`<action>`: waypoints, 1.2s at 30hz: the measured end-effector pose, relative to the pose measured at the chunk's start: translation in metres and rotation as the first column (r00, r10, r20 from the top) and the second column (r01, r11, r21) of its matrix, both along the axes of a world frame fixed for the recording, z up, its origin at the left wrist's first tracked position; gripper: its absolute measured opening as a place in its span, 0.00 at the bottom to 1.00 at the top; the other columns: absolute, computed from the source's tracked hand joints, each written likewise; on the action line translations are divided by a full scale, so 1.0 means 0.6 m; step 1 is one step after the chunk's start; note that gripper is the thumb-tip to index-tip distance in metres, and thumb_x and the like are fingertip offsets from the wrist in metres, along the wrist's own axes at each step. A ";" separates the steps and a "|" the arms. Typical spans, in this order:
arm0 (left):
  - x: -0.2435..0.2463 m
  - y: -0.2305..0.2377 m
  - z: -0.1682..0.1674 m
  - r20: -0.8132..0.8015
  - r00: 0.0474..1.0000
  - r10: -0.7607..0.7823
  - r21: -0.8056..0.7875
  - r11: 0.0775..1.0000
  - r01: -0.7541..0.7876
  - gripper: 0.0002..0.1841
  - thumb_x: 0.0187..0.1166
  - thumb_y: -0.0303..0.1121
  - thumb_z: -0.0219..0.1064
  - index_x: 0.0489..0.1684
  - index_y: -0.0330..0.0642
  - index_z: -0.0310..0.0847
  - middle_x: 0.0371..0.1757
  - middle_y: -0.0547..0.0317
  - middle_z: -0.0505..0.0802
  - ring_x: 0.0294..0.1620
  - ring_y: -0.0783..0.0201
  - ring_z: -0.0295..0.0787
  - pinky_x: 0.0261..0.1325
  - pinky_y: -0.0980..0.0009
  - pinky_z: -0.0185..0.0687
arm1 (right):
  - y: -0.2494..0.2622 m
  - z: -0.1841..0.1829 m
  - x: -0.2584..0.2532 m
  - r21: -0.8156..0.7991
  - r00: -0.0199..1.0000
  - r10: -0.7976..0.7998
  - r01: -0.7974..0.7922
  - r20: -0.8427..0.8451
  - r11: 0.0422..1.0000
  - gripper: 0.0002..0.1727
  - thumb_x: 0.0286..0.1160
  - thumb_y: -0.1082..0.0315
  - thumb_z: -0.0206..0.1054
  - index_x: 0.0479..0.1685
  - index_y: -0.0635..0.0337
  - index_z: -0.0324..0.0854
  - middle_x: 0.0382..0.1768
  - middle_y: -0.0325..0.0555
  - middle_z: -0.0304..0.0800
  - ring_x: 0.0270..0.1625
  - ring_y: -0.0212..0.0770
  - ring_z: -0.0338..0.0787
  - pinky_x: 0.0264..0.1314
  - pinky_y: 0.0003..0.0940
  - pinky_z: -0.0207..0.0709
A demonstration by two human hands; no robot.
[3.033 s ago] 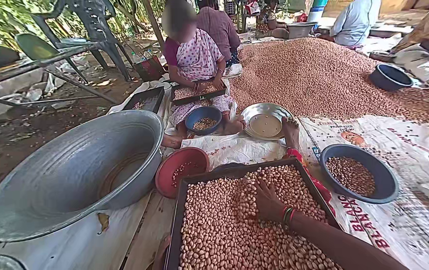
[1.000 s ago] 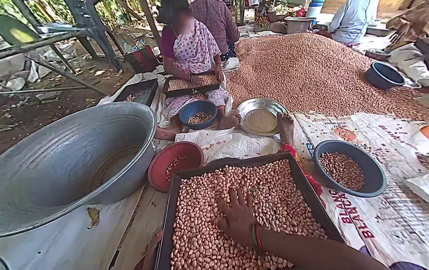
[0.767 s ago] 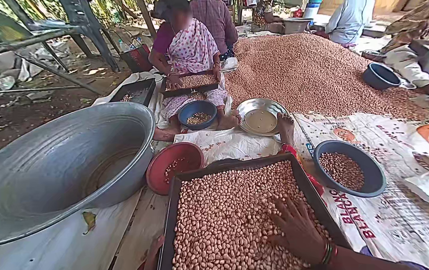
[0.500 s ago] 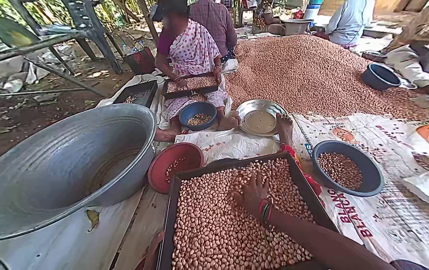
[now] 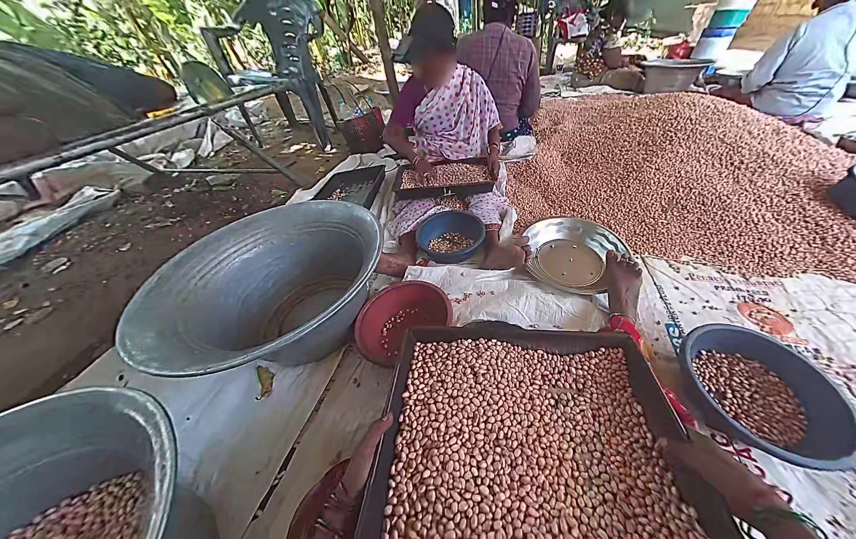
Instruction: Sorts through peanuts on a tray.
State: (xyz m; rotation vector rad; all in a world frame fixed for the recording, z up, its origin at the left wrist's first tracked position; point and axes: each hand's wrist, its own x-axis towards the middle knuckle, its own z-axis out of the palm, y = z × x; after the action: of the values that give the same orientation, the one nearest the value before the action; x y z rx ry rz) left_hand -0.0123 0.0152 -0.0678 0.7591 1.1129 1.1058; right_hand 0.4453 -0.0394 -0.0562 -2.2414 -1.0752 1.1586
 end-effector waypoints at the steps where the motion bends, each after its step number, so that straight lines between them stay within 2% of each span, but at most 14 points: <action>1: 0.004 -0.009 0.032 -0.074 0.997 -0.039 0.009 0.999 0.039 0.16 0.90 0.30 0.37 0.59 0.42 0.72 0.40 0.74 0.92 0.41 0.86 0.89 0.49 0.83 0.86 | 0.014 0.000 0.009 0.025 0.997 -0.010 0.012 -0.071 1.000 0.23 0.86 0.71 0.62 0.75 0.73 0.70 0.58 0.65 0.84 0.55 0.48 0.86 0.64 0.47 0.76; 4: -0.020 -0.022 0.062 -0.203 0.979 -0.004 0.135 0.990 0.032 0.19 0.92 0.30 0.41 0.70 0.28 0.67 0.51 0.69 0.88 0.50 0.89 0.84 0.59 0.84 0.80 | 0.058 0.019 -0.006 0.139 0.980 0.035 -0.008 -0.196 0.990 0.23 0.86 0.72 0.59 0.78 0.68 0.68 0.54 0.54 0.84 0.48 0.35 0.84 0.56 0.35 0.78; 6: -0.067 -0.017 0.018 -0.115 0.979 0.169 0.148 0.977 -0.152 0.16 0.90 0.29 0.41 0.60 0.40 0.76 0.43 0.73 0.94 0.42 0.86 0.90 0.49 0.83 0.88 | 0.061 0.023 -0.062 0.243 0.962 0.068 -0.002 -0.264 0.970 0.20 0.82 0.74 0.60 0.71 0.66 0.71 0.46 0.44 0.84 0.42 0.28 0.84 0.48 0.27 0.81; 9: -0.132 -0.059 -0.006 -0.124 0.960 0.250 0.065 0.968 -0.244 0.17 0.91 0.30 0.38 0.51 0.49 0.77 0.35 0.80 0.95 0.37 0.86 0.91 0.44 0.83 0.89 | 0.008 0.059 -0.131 0.248 0.947 0.065 0.016 -0.314 0.969 0.22 0.78 0.78 0.63 0.71 0.69 0.72 0.49 0.48 0.86 0.46 0.32 0.86 0.54 0.32 0.81; 11: -0.127 -0.113 0.000 -0.284 0.933 0.222 0.028 0.974 -0.223 0.12 0.88 0.27 0.44 0.56 0.37 0.73 0.37 0.78 0.90 0.39 0.89 0.87 0.49 0.84 0.85 | -0.056 0.067 -0.120 0.242 0.950 0.036 0.043 -0.311 0.969 0.24 0.74 0.78 0.62 0.71 0.71 0.71 0.47 0.46 0.87 0.44 0.29 0.88 0.52 0.31 0.84; 13: -0.074 -0.147 0.029 -0.345 0.924 0.165 0.028 0.986 -0.165 0.19 0.86 0.25 0.48 0.69 0.19 0.64 0.48 0.63 0.84 0.47 0.87 0.81 0.59 0.83 0.77 | -0.078 0.069 -0.074 0.186 0.963 -0.007 0.059 -0.268 0.981 0.23 0.77 0.77 0.59 0.72 0.70 0.69 0.46 0.44 0.86 0.42 0.28 0.87 0.51 0.31 0.83; 14: -0.049 -0.150 0.037 -0.337 0.928 0.159 0.037 0.987 -0.155 0.20 0.84 0.25 0.50 0.70 0.18 0.63 0.49 0.62 0.84 0.47 0.87 0.82 0.59 0.83 0.77 | -0.067 0.067 -0.049 0.139 0.968 -0.036 0.072 -0.249 0.988 0.23 0.81 0.76 0.59 0.75 0.69 0.68 0.48 0.47 0.86 0.43 0.30 0.87 0.51 0.33 0.82; 20: -0.071 -0.068 -0.011 -0.127 0.953 0.274 0.024 0.962 -0.273 0.14 0.91 0.30 0.44 0.61 0.42 0.75 0.39 0.73 0.92 0.37 0.84 0.90 0.43 0.81 0.88 | 0.027 0.080 -0.095 0.203 0.981 0.021 0.019 -0.193 0.979 0.19 0.84 0.75 0.58 0.72 0.68 0.70 0.45 0.45 0.80 0.40 0.30 0.80 0.46 0.29 0.76; 22: -0.109 -0.107 -0.020 -0.077 0.962 0.263 0.023 0.965 -0.262 0.17 0.90 0.29 0.39 0.53 0.49 0.77 0.35 0.78 0.95 0.36 0.83 0.92 0.42 0.81 0.90 | -0.031 0.091 -0.123 0.262 0.971 0.053 0.011 -0.234 0.965 0.24 0.80 0.77 0.62 0.74 0.72 0.70 0.53 0.52 0.85 0.49 0.34 0.84 0.57 0.34 0.79; 26: -0.071 -0.175 -0.012 -0.103 0.975 0.196 0.063 0.980 -0.191 0.15 0.77 0.24 0.49 0.55 0.48 0.75 0.37 0.84 0.94 0.39 0.88 0.90 0.49 0.83 0.87 | -0.119 0.096 -0.064 0.263 0.968 0.001 0.068 -0.252 0.963 0.20 0.75 0.75 0.58 0.67 0.65 0.70 0.42 0.35 0.87 0.41 0.22 0.89 0.49 0.24 0.85; 29: -0.003 -0.152 0.047 -0.229 0.955 0.187 0.072 0.982 -0.175 0.24 0.78 0.28 0.52 0.75 0.32 0.64 0.49 0.67 0.86 0.46 0.84 0.85 0.55 0.82 0.83 | -0.036 0.083 -0.017 0.147 0.977 -0.087 0.117 -0.196 0.982 0.22 0.86 0.72 0.58 0.78 0.64 0.69 0.53 0.50 0.85 0.47 0.32 0.85 0.53 0.34 0.79; 30: 0.002 -0.126 0.047 -0.246 0.944 0.219 0.073 0.976 -0.208 0.21 0.83 0.29 0.52 0.73 0.31 0.68 0.48 0.64 0.88 0.45 0.82 0.86 0.53 0.80 0.84 | -0.004 0.080 -0.020 0.154 0.977 -0.077 0.109 -0.201 0.982 0.21 0.87 0.71 0.58 0.77 0.64 0.69 0.54 0.50 0.84 0.47 0.32 0.83 0.52 0.33 0.78; 33: -0.050 -0.072 0.006 -0.178 0.948 0.263 0.076 0.964 -0.254 0.13 0.90 0.30 0.44 0.58 0.44 0.76 0.36 0.74 0.92 0.36 0.85 0.90 0.41 0.82 0.88 | 0.022 0.084 -0.077 0.240 0.975 0.024 0.030 -0.221 0.970 0.20 0.85 0.74 0.58 0.74 0.67 0.70 0.51 0.49 0.82 0.45 0.32 0.81 0.51 0.32 0.77; 36: -0.115 -0.126 -0.030 -0.120 0.976 0.182 0.110 0.979 -0.169 0.14 0.88 0.30 0.44 0.57 0.51 0.76 0.41 0.82 0.95 0.42 0.85 0.91 0.50 0.80 0.89 | -0.063 0.114 -0.116 0.300 0.968 0.075 0.000 -0.241 0.954 0.23 0.80 0.77 0.63 0.74 0.73 0.71 0.55 0.55 0.87 0.52 0.35 0.87 0.60 0.35 0.80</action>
State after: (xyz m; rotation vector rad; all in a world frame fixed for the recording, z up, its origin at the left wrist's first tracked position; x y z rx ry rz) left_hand -0.0812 -0.0606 -0.0859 0.8319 1.2610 1.2830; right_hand 0.3756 -0.0772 0.0121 -1.7987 -1.1095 1.1695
